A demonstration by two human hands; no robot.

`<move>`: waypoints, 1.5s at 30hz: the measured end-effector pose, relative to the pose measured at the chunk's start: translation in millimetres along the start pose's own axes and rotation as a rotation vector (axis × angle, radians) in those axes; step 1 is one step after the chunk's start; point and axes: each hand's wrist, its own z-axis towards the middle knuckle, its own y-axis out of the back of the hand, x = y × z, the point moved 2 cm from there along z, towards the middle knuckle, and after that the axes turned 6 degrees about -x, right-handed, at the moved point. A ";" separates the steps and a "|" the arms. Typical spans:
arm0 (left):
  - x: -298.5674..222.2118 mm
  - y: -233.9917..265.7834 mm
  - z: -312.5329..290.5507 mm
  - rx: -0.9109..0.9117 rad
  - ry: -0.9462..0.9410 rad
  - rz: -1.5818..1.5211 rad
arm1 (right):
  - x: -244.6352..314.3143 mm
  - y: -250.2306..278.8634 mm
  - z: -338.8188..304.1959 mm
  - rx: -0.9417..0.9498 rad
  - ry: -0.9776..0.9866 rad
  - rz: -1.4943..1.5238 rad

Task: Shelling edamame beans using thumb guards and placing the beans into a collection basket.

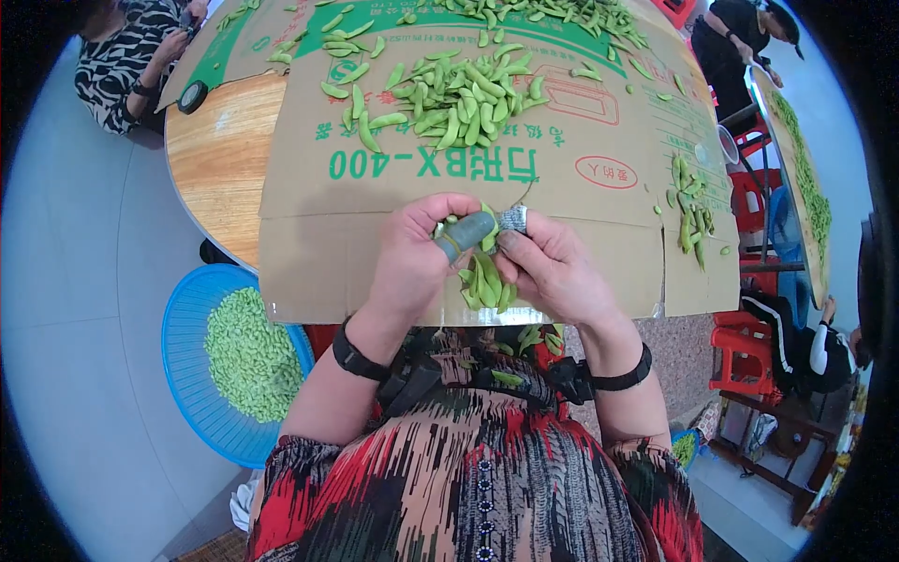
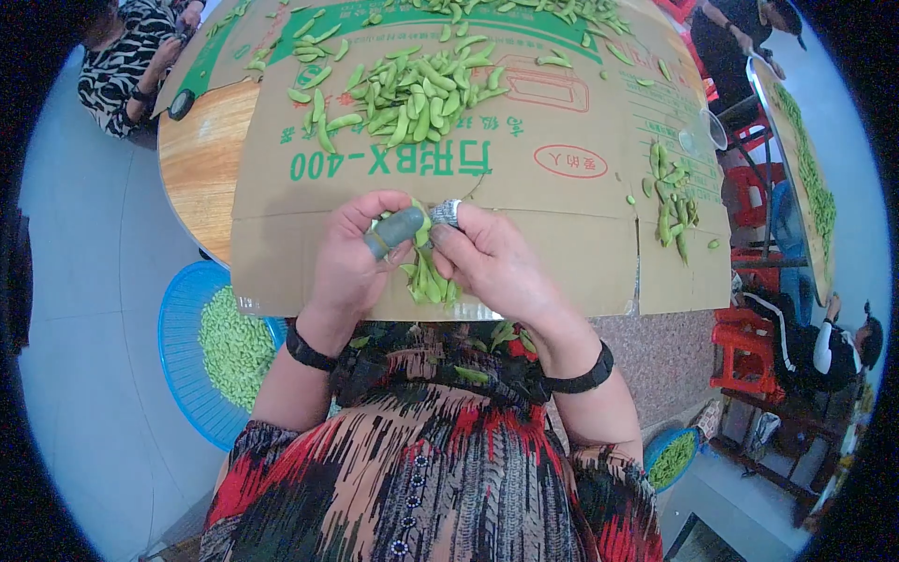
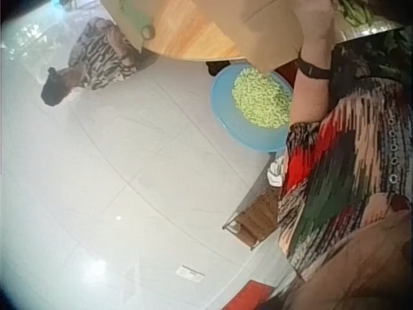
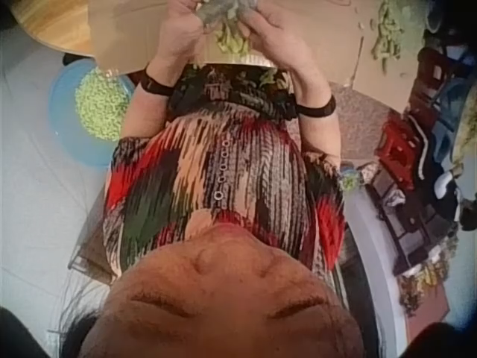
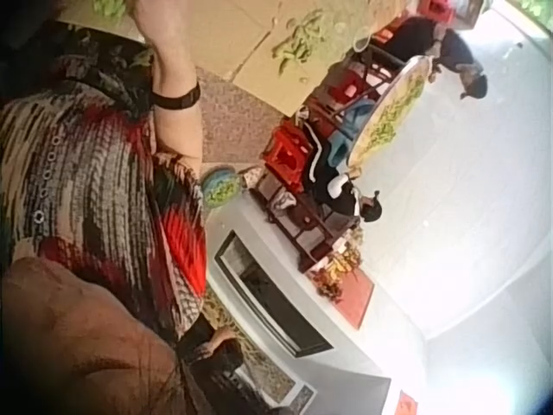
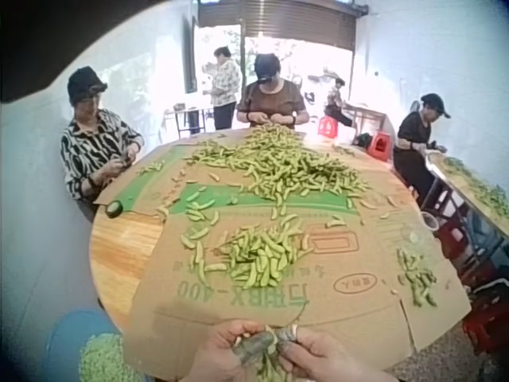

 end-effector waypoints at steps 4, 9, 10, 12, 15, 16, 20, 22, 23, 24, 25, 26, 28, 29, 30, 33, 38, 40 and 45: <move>0.8 5.6 2.7 0.089 0.070 -0.139 | -2.9 -0.9 -0.6 0.097 -0.108 0.274; -0.1 11.3 4.0 0.273 0.255 -0.305 | -1.7 -1.7 -7.2 0.197 -0.269 0.551; -0.1 10.0 3.6 0.273 0.256 -0.303 | -1.1 -1.9 -7.6 0.193 -0.270 0.554; -0.1 5.1 3.3 0.207 0.228 -0.313 | -7.3 -1.4 -5.8 0.185 -0.267 0.561; 2.9 -1.9 3.1 0.177 0.113 -0.125 | -7.9 0.6 0.7 -0.249 0.406 -0.360; 7.8 -3.3 3.7 0.174 0.112 -0.123 | -0.4 -3.1 -2.7 -0.247 0.407 -0.358; 8.4 -5.4 5.1 0.032 -0.116 0.285 | 0.9 3.0 -5.3 -0.291 0.445 -0.671; 3.7 -6.1 2.7 0.023 -0.003 0.256 | -2.7 8.6 -1.5 -0.243 0.406 -0.537; 1.6 -6.9 1.9 0.029 -0.009 0.286 | -5.3 9.7 0.4 -0.152 0.230 -0.276; 0.2 -7.5 1.4 0.034 -0.017 0.314 | -7.5 9.5 1.5 -0.060 0.055 -0.017; 0.7 -8.3 1.4 0.034 -0.019 0.315 | -7.3 10.6 2.3 -0.058 0.056 -0.017; 1.5 -9.4 1.7 0.028 -0.053 0.296 | -8.5 11.1 3.2 -0.027 0.002 0.092; 1.8 -7.7 2.0 0.022 -0.088 0.279 | -9.0 10.7 3.9 0.006 -0.053 0.203; 1.5 -5.2 1.9 0.046 -0.034 0.228 | -8.2 10.3 3.8 0.016 -0.087 0.271; 2.0 -3.7 2.0 0.070 0.018 0.176 | -7.8 10.0 3.9 0.026 -0.120 0.339; 4.2 -2.0 4.5 0.104 0.034 0.021 | -9.3 10.7 5.1 0.013 -0.061 0.242; 1.4 -3.1 5.3 0.050 0.087 0.044 | 4.7 0.2 -1.7 -0.213 0.348 -0.370; 1.5 -4.1 5.0 0.012 0.086 0.074 | 12.0 -2.3 -3.9 -0.289 0.471 -0.620; -0.1 -7.9 4.7 0.001 0.076 0.137 | 20.7 2.1 -1.9 -0.256 0.381 -0.556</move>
